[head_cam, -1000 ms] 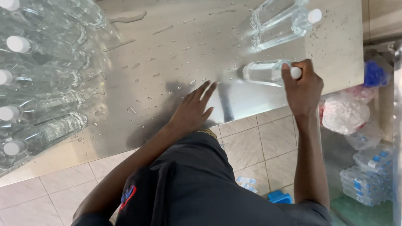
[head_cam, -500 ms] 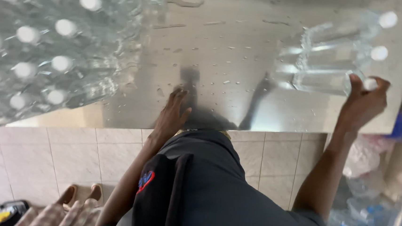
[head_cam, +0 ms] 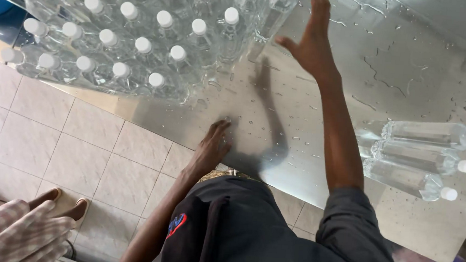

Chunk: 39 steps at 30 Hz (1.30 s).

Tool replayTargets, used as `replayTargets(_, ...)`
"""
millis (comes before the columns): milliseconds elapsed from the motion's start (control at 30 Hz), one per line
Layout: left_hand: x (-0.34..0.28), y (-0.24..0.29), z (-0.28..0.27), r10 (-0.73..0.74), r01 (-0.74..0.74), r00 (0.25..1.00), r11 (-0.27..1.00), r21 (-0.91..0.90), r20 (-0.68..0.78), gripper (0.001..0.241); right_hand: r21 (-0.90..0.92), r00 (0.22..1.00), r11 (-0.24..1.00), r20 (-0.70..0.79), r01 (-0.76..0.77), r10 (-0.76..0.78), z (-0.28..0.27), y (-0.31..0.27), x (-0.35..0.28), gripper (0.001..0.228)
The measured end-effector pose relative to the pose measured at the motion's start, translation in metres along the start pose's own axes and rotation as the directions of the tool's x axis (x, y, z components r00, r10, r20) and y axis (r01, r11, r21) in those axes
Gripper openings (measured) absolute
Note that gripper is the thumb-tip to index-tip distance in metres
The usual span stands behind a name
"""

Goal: Screwing plastic caps onto water bottles on a production line

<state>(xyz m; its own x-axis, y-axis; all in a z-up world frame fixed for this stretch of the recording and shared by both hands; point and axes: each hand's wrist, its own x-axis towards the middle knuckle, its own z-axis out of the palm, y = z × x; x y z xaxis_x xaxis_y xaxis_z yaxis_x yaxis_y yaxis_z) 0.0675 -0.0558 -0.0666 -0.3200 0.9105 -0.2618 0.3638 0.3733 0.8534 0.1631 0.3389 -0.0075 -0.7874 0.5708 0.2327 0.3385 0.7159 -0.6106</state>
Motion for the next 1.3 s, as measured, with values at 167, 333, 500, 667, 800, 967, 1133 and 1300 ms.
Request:
replayTargets(167,-0.026,0.005,-0.011,0.045,-0.050,0.994,0.997,-0.050,-0.103,0.057,0.145,0.993,0.986,0.088,-0.086,0.074,0.066,0.038,0.079,0.140)
replayTargets(333,-0.043,0.001,-0.031,-0.154,0.104,0.980,0.939,-0.329,-0.129,0.052,0.088,0.958,0.995,-0.286,0.041,-0.014,0.070,-0.003,0.022,0.141)
replayTargets(500,0.000,0.038,-0.052,0.206,-0.259,0.948,0.942,-0.212,-0.244,0.069,0.200,0.996,0.980,-0.086,0.012,0.006,0.004,-0.100,-0.054,0.145)
replayTargets(667,0.061,0.071,-0.083,0.586,-0.576,0.811,0.798,-0.179,0.001,0.126,0.422,0.998,0.907,0.054,-0.001,-0.024,-0.062,-0.193,-0.107,0.144)
replayTargets(800,0.081,0.055,-0.049,0.570,-0.133,0.703,0.693,-0.709,0.425,0.120,0.590,0.992,0.805,0.125,-0.057,-0.022,-0.077,-0.221,-0.121,0.149)
replayTargets(967,0.069,0.050,-0.054,0.604,0.190,0.607,0.521,-0.832,0.517,0.100,0.383,0.951,0.915,0.308,-0.125,0.001,-0.118,-0.209,-0.126,0.087)
replayTargets(1133,0.051,0.074,-0.086,0.571,0.181,0.525,0.649,-0.739,0.631,0.089,0.090,0.924,0.994,0.371,0.059,-0.089,-0.157,-0.249,-0.133,0.034)
replayTargets(1300,0.046,0.097,-0.097,0.481,0.007,0.599,0.796,-0.605,0.640,0.086,-0.203,0.925,0.978,0.362,-0.044,0.117,-0.124,-0.203,-0.159,0.041)
